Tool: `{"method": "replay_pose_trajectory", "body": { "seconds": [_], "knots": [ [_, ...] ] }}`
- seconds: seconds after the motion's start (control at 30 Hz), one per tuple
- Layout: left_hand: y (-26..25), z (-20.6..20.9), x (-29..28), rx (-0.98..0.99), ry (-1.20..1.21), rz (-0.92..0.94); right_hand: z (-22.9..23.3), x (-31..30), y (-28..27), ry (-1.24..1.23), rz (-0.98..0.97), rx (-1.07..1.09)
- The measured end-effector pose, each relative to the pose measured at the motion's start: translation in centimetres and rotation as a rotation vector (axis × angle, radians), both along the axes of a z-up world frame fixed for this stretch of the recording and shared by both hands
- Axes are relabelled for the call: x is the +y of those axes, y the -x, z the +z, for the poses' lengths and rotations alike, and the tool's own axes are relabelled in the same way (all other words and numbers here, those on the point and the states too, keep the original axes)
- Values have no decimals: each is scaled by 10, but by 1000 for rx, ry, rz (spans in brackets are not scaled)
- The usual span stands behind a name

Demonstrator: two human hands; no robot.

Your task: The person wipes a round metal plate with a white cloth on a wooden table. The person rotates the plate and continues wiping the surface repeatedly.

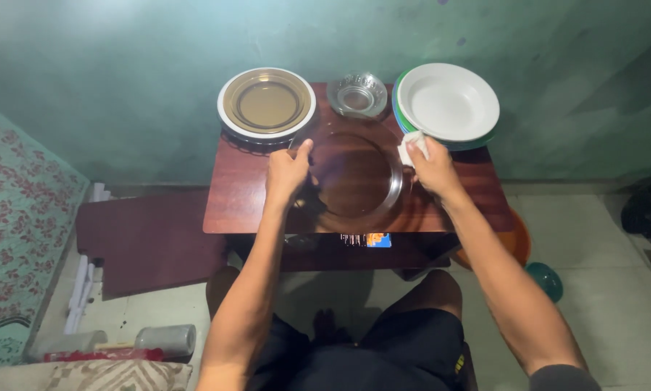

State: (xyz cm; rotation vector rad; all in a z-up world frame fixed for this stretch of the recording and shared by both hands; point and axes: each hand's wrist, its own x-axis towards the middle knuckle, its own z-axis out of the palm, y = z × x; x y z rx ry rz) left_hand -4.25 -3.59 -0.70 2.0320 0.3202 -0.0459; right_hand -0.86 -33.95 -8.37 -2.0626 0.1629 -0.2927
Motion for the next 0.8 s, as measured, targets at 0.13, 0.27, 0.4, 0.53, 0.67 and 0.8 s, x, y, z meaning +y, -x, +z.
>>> {"method": "replay_pose_trajectory", "body": {
  "seconds": [0.13,0.27,0.4,0.53,0.67,0.8],
  "knots": [
    [-38,-54,3,-33,-85,-37,-63,-36,-29,97,-6,49],
    [-52,-67,6,-58,-214,-55,-61,-29,-26,200,-11,117],
    [-58,-86,0,-129,-341,-76,-62,-23,-25,279,-22,128],
    [-55,-91,-1,-152,-392,-76,-56,-17,-18,325,-18,114],
    [-60,-102,-5,-195,-453,-57,-34,-9,-10,445,3,-71],
    [-67,-117,-6,-251,-509,-15,-7,22,4,486,274,-338]
  ]
}}
